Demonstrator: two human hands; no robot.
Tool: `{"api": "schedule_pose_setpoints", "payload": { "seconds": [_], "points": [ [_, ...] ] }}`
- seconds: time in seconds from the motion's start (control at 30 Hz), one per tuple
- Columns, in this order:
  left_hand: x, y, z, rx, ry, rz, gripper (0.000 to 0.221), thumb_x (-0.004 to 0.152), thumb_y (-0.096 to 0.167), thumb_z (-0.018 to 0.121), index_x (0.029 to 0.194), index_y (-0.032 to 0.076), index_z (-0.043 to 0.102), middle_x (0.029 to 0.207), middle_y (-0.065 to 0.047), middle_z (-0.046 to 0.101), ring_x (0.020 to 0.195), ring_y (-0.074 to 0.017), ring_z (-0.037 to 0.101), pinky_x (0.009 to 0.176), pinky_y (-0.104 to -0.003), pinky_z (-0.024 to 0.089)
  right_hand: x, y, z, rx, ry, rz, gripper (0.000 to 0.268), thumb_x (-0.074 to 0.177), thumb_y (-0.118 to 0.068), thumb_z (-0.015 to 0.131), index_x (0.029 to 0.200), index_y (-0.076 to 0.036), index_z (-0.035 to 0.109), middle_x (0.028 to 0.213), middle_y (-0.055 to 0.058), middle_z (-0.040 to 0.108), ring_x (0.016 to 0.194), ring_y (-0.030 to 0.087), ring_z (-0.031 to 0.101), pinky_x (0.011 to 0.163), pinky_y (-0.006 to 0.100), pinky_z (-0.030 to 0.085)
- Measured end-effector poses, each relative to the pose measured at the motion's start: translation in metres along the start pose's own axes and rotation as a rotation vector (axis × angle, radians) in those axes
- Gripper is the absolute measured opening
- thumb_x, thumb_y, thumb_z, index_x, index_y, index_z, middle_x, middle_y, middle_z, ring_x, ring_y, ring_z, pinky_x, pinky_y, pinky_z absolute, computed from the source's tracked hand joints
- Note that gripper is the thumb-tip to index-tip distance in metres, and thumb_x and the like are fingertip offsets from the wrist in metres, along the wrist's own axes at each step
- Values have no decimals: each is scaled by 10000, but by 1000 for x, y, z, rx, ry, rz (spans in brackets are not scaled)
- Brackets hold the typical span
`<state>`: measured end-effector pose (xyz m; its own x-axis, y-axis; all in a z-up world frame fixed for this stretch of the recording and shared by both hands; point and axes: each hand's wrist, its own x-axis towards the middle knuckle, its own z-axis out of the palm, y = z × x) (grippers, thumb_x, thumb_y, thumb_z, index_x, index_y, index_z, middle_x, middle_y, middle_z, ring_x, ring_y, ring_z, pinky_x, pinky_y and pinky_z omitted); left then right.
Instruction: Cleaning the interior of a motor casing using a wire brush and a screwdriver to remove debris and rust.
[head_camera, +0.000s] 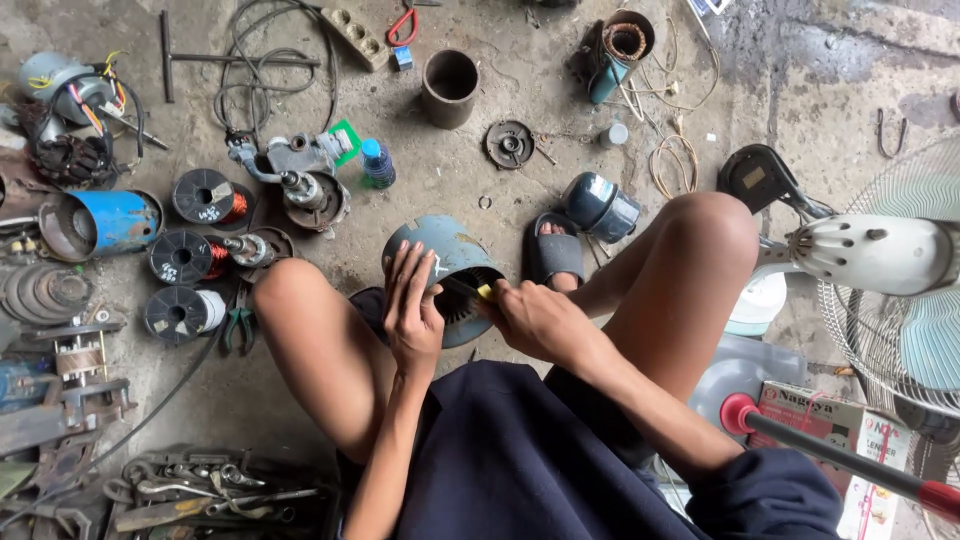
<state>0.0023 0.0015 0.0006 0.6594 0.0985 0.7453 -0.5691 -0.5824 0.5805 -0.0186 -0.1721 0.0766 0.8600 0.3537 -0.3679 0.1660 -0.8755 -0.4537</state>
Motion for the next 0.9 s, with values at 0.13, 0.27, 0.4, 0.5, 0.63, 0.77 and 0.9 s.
{"api": "schedule_pose_setpoints", "payload": {
  "seconds": [0.13,0.27,0.4,0.5,0.63,0.77,0.9],
  "points": [
    [2,0,2,-11,15,7,424,1055,299,479,1217,8,741,1255,-153,725,1226,-344,663,1117,-449,438,-12,7,-21,-20,-43,25,358,949,-204,459,1102,97,579,651,321,658,627,496,720,518,568,592],
    [3,0,2,-15,2,5,436,1059,310,469,1219,5,735,1258,-156,722,1230,-346,660,1121,-452,431,12,16,23,-3,-16,55,365,953,-243,493,1085,86,580,709,325,675,672,508,721,555,592,581],
    [0,0,-2,-16,-3,4,427,1059,295,469,1226,7,736,1260,-156,720,1233,-348,656,1111,-455,438,-1,-7,11,-62,8,75,342,978,-301,469,1035,21,569,639,250,665,638,452,731,515,553,573],
    [2,1,2,-17,8,-1,418,1057,291,479,1218,4,737,1259,-161,720,1232,-349,657,1118,-458,433,-34,-23,-25,-71,27,54,341,961,-227,428,1018,60,605,611,276,667,573,443,716,466,540,557],
    [2,0,3,-15,20,16,409,1053,283,489,1220,8,743,1243,-160,725,1214,-349,664,1104,-463,453,-4,11,86,-631,501,-92,441,907,-230,458,1227,31,612,628,54,576,514,231,654,387,375,546],
    [1,-1,4,-11,13,22,421,1050,296,484,1200,3,746,1244,-166,723,1214,-349,664,1115,-463,450,-16,-3,35,-137,93,14,376,952,-211,469,1163,91,546,672,210,668,603,404,720,478,510,581],
    [-2,0,2,16,9,21,428,1053,310,475,1200,9,741,1254,-156,722,1219,-345,664,1113,-466,454,-9,31,77,-269,61,17,430,938,-226,481,1234,78,553,778,167,696,664,353,749,498,474,607]
  ]
}}
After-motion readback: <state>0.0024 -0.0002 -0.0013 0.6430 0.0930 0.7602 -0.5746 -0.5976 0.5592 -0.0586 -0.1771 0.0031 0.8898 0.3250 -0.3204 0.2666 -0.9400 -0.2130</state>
